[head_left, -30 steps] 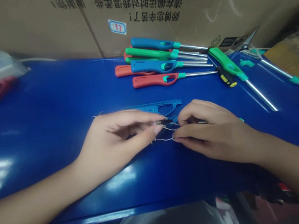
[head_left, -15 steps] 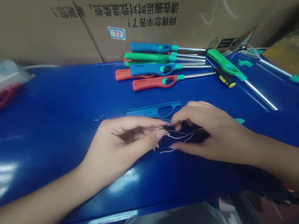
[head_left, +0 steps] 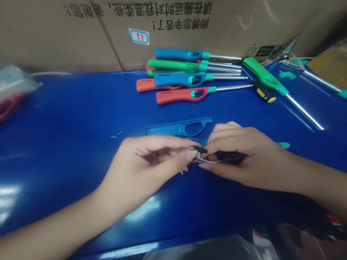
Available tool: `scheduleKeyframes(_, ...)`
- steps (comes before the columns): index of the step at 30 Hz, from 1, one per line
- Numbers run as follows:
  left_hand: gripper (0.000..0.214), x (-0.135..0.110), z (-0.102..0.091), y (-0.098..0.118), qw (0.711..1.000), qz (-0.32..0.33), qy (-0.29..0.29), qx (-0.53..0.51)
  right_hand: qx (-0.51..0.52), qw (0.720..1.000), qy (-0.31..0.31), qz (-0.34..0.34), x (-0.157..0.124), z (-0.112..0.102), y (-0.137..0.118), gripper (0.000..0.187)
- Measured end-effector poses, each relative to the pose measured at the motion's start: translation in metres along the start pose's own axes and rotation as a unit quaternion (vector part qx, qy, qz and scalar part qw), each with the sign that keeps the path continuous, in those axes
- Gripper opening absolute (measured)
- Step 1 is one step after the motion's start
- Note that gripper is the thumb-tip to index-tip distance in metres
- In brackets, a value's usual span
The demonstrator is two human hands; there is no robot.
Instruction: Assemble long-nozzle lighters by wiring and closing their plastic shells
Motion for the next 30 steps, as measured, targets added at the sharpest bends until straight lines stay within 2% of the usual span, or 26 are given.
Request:
scheduleKeyframes(3, 0.016, 0.0003, -0.0007, -0.0002, 1.0, 0.013, 0.011, 0.015, 0.002, 1.0, 0.004, 0.012, -0.0013, -0.0003, 0.0016, 0.009)
scheduleKeyframes(8, 0.005, 0.0003, -0.0036, -0.003, 0.998, 0.017, 0.023, 0.06, 0.002, 1.0, 0.019, 0.02, -0.0015, -0.0027, 0.0015, 0.013)
scheduleKeyframes(19, 0.004, -0.0004, -0.003, 0.0018, 0.991, 0.056, 0.001, 0.125, -0.081, 0.996, 0.023, -0.029, -0.0027, -0.006, -0.0041, 0.024)
scheduleKeyframes(30, 0.007, 0.0009, -0.0019, 0.0018, 0.996, 0.014, -0.015, 0.089, -0.106, 0.993, 0.008, -0.053, -0.0035, -0.0043, -0.0048, 0.019)
Point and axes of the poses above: each hand's wrist, its own x-axis towards the middle knuckle, its own z-axis out of the palm, y = z × x, the point moved 4 cm from there along x, towards the middle knuckle, and after that the axes turned 12 degrees about x, right-handed, at the moved point
